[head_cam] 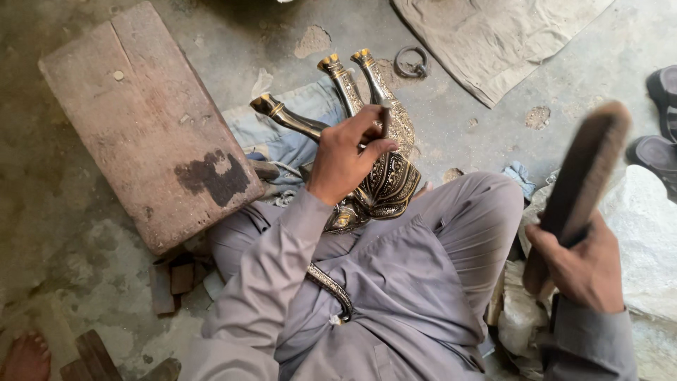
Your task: The person sits on the floor with an ornate brass elephant statue in their lap and engraves its surface, holding a chisel against the metal and striking it with a wooden mallet. They periodically rotate and reposition the statue to work on different areas of the decorated body and legs.
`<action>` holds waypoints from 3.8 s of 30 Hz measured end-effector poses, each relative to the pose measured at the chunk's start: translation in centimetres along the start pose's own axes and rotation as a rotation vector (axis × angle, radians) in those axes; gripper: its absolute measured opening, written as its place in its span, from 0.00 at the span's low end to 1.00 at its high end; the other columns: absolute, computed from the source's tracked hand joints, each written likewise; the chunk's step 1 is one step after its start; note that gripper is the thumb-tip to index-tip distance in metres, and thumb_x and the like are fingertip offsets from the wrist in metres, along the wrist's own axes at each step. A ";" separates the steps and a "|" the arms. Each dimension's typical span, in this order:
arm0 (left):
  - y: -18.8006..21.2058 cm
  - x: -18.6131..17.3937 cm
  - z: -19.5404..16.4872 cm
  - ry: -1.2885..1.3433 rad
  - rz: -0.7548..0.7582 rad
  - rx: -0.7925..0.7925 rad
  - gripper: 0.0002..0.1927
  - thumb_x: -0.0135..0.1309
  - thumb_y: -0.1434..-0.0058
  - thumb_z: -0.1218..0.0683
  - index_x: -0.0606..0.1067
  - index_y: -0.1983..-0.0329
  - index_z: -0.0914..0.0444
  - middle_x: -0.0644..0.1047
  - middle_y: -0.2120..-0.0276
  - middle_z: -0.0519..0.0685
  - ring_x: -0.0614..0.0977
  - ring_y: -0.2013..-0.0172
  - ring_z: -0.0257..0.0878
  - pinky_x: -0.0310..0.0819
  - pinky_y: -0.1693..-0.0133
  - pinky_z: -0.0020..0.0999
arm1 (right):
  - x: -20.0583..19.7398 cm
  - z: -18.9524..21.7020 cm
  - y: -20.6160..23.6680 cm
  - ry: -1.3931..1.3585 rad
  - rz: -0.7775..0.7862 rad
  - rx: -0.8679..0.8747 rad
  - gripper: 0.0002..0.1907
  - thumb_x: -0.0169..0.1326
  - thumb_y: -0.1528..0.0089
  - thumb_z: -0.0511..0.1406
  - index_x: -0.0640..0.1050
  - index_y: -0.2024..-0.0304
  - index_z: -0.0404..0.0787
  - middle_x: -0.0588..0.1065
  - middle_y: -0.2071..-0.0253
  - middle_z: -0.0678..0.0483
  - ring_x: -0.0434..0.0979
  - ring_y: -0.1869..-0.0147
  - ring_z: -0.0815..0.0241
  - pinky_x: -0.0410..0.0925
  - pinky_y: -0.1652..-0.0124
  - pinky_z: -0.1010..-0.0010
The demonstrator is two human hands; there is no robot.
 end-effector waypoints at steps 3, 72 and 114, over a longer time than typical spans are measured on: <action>-1.1 0.2 0.2 -0.032 0.040 0.181 0.21 0.66 0.38 0.54 0.73 0.45 0.64 0.82 0.59 0.56 0.87 0.60 0.49 0.80 0.62 0.37 | 0.6 3.6 -0.8 0.076 -0.026 -0.292 0.21 0.63 0.40 0.32 0.75 0.46 0.31 0.79 0.55 0.42 0.80 0.56 0.51 0.73 0.53 0.60; 2.9 1.5 2.4 -0.084 -0.289 -0.082 0.16 0.59 0.32 0.48 0.73 0.50 0.62 0.78 0.66 0.52 0.82 0.64 0.50 0.74 0.62 0.44 | 6.0 20.4 -5.8 1.012 -0.320 -1.249 0.21 0.53 0.44 0.25 0.75 0.48 0.41 0.72 0.56 0.49 0.71 0.53 0.51 0.63 0.51 0.62; 5.3 2.5 2.7 -0.050 -0.357 -0.137 0.16 0.56 0.29 0.45 0.73 0.54 0.62 0.77 0.66 0.51 0.82 0.66 0.48 0.75 0.64 0.42 | 7.6 21.7 -5.3 1.080 -0.305 -1.304 0.13 0.55 0.42 0.27 0.75 0.55 0.44 0.73 0.54 0.52 0.72 0.47 0.50 0.62 0.48 0.60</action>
Point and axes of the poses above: each hand's wrist, its own y-axis away from the middle knuckle, its own x-axis out of the palm, z = x × y, the point moved 3 cm from there along -y, towards the middle knuckle
